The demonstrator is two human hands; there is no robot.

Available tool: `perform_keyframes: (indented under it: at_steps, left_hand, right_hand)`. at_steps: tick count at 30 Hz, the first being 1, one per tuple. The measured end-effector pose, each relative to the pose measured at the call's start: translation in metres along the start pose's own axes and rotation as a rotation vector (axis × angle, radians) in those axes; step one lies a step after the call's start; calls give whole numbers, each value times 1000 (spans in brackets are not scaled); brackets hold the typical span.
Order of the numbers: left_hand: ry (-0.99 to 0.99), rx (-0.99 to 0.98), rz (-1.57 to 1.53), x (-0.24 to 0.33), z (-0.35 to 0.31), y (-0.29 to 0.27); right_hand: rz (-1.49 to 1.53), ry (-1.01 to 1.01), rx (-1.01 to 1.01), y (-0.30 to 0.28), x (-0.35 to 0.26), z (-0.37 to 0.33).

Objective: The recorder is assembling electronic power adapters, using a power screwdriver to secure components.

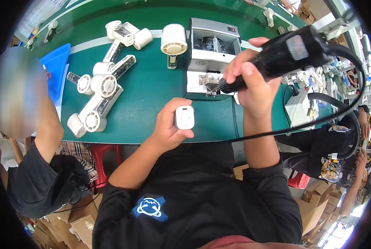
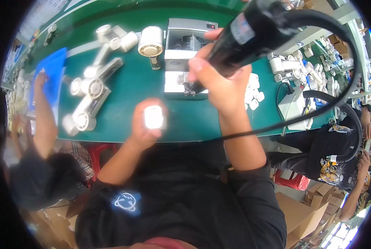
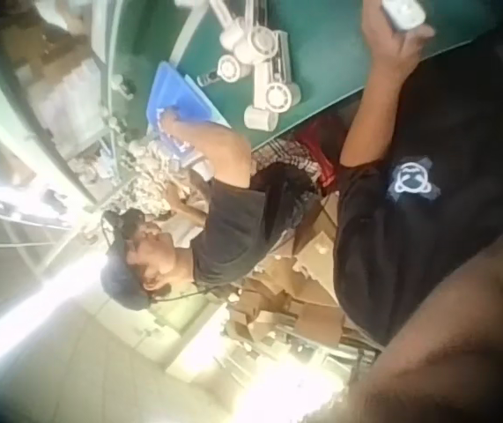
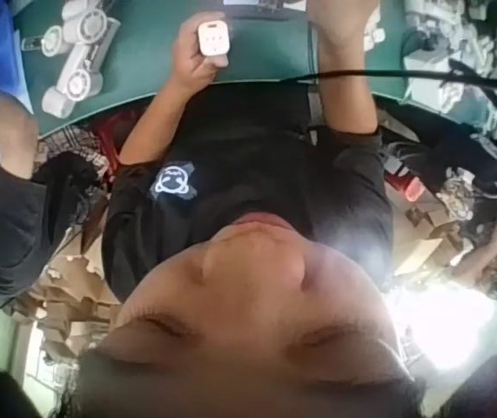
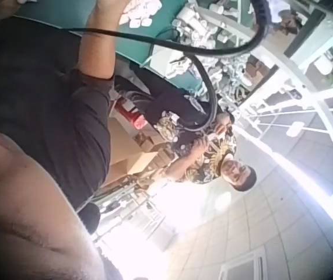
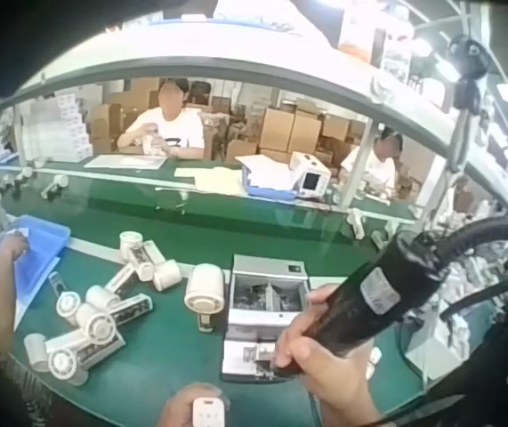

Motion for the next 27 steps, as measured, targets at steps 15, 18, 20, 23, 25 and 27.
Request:
perform_keyframes:
  at_steps: [15,18,20,23,25,27]
  left_hand:
    - [-35,3,16,-2,0,0]
    - [-14,-47,139,2,4,7]
    - [74,-82,261,11,12,10]
    - [88,-81,246,5,12,13]
    - [38,-87,225,5,12,14]
    - [-15,-91,204,4,12,15]
  right_hand:
    - [247,114,-25,8,5,-21]
    - [366,-92,-165,26,-50,-22]
    - [358,-144,-239,41,-72,-23]
    - [335,-47,-248,48,-67,-24]
    - [343,-38,-229,47,-61,-24]
    - [373,-70,-244,46,-64,-25]
Point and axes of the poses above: each hand's wrist, its own z-axis towards the middle knuckle, its own y-axis out of the palm, x = y × z, the point moved 7 cm from there along z, towards the middle knuckle, and after that the axes turned 1 degree about -z, right-handed, at the moved point
